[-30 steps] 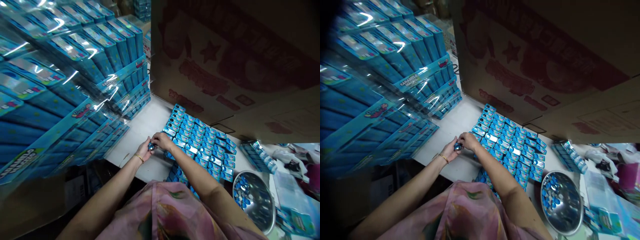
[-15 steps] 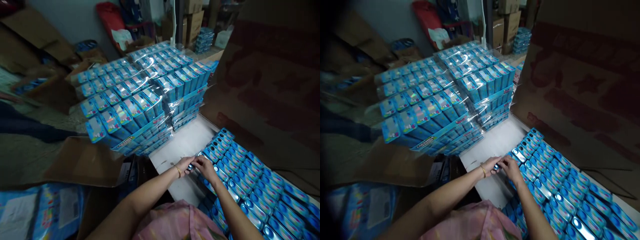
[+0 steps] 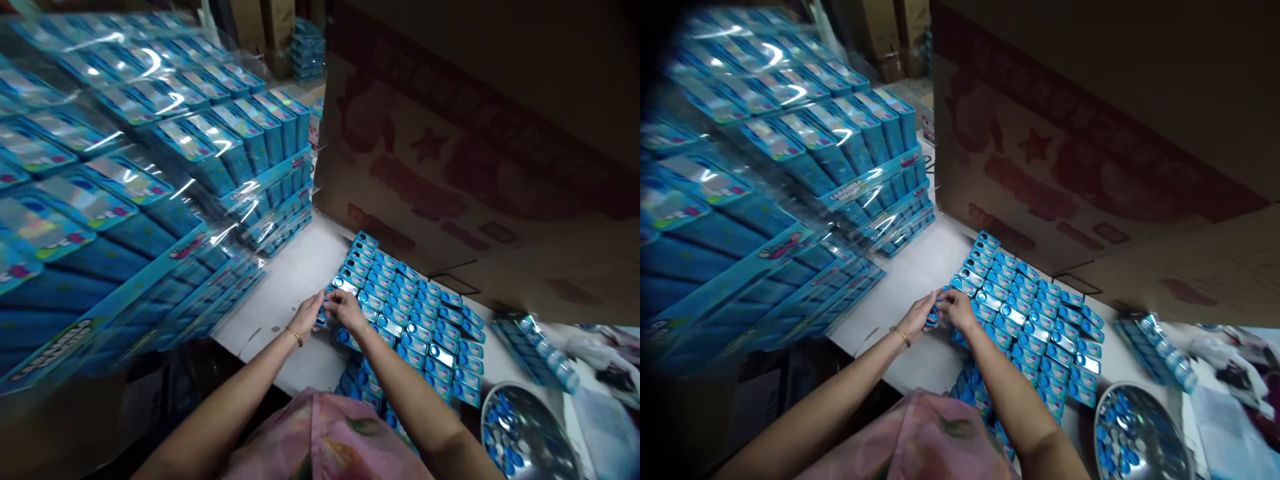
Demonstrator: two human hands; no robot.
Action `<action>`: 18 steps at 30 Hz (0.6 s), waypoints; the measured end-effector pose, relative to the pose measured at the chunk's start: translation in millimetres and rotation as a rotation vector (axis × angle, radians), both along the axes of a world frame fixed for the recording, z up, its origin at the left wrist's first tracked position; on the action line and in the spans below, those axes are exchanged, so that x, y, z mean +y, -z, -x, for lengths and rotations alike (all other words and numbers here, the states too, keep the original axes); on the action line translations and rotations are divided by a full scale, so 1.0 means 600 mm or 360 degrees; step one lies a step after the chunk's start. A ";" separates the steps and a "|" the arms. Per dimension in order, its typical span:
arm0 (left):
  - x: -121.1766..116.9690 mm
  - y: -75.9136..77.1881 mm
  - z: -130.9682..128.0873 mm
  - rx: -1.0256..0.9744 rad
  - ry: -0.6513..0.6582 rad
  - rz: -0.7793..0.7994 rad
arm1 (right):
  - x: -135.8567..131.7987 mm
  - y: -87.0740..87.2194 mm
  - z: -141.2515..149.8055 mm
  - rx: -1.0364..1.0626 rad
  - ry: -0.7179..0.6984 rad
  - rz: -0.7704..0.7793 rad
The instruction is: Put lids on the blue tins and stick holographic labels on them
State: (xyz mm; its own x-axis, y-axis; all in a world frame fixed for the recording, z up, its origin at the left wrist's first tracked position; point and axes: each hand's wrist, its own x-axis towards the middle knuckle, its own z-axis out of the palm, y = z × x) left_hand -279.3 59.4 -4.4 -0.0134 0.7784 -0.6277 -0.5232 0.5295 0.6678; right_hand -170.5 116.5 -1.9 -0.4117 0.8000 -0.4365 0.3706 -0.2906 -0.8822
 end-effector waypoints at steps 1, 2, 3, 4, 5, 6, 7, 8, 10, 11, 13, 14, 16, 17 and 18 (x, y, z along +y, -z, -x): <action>0.001 -0.003 0.003 -0.0100 -0.0017 0.0024 | 0.015 -0.002 -0.006 -0.0101 0.0032 -0.0058; 0.002 -0.005 0.006 -0.0208 -0.0061 0.0059 | 0.034 -0.005 -0.013 -0.0258 0.0063 -0.0168; 0.003 -0.006 0.010 -0.0309 -0.0124 0.0104 | 0.054 -0.008 -0.018 -0.0459 0.0081 -0.0304; 0.004 -0.006 0.014 -0.0392 -0.0188 0.0159 | 0.075 -0.012 -0.022 -0.0681 0.0066 -0.0446; 0.005 -0.007 0.018 -0.0450 -0.0241 0.0215 | 0.096 -0.017 -0.024 -0.0905 0.0010 -0.0569; 0.005 -0.007 0.022 -0.0484 -0.0281 0.0258 | 0.115 -0.022 -0.023 -0.1118 -0.0079 -0.0652; 0.006 -0.008 0.026 -0.0497 -0.0309 0.0283 | 0.131 -0.026 -0.020 -0.1312 -0.0189 -0.0687; 0.006 -0.009 0.029 -0.0503 -0.0322 0.0293 | 0.144 -0.029 -0.014 -0.1476 -0.0309 -0.0667; 0.005 -0.014 0.034 -0.0520 -0.0329 0.0277 | 0.164 -0.033 0.001 -0.1693 -0.0494 -0.0548; 0.005 -0.017 0.036 -0.0533 -0.0323 0.0262 | 0.172 -0.033 0.008 -0.1747 -0.0543 -0.0486; 0.006 -0.021 0.037 -0.0544 -0.0293 0.0221 | 0.184 -0.031 0.020 -0.1780 -0.0583 -0.0398; 0.006 -0.022 0.037 -0.0535 -0.0271 0.0195 | 0.189 -0.030 0.022 -0.1781 -0.0586 -0.0372; 0.008 -0.021 0.035 -0.0478 -0.0222 0.0137 | 0.193 -0.030 0.023 -0.1785 -0.0599 -0.0344; 0.009 -0.020 0.034 -0.0427 -0.0205 0.0104 | 0.191 -0.031 0.021 -0.1792 -0.0607 -0.0344; 0.010 -0.019 0.032 -0.0368 -0.0192 0.0075 | 0.186 -0.032 0.018 -0.1796 -0.0603 -0.0368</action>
State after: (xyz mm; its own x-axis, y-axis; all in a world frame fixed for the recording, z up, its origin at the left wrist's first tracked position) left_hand -298.3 65.3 6.8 0.0439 0.7497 -0.6604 -0.7202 0.4818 0.4992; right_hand -181.3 228.2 17.5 -0.1169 0.8176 -0.5638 0.9919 0.1245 -0.0251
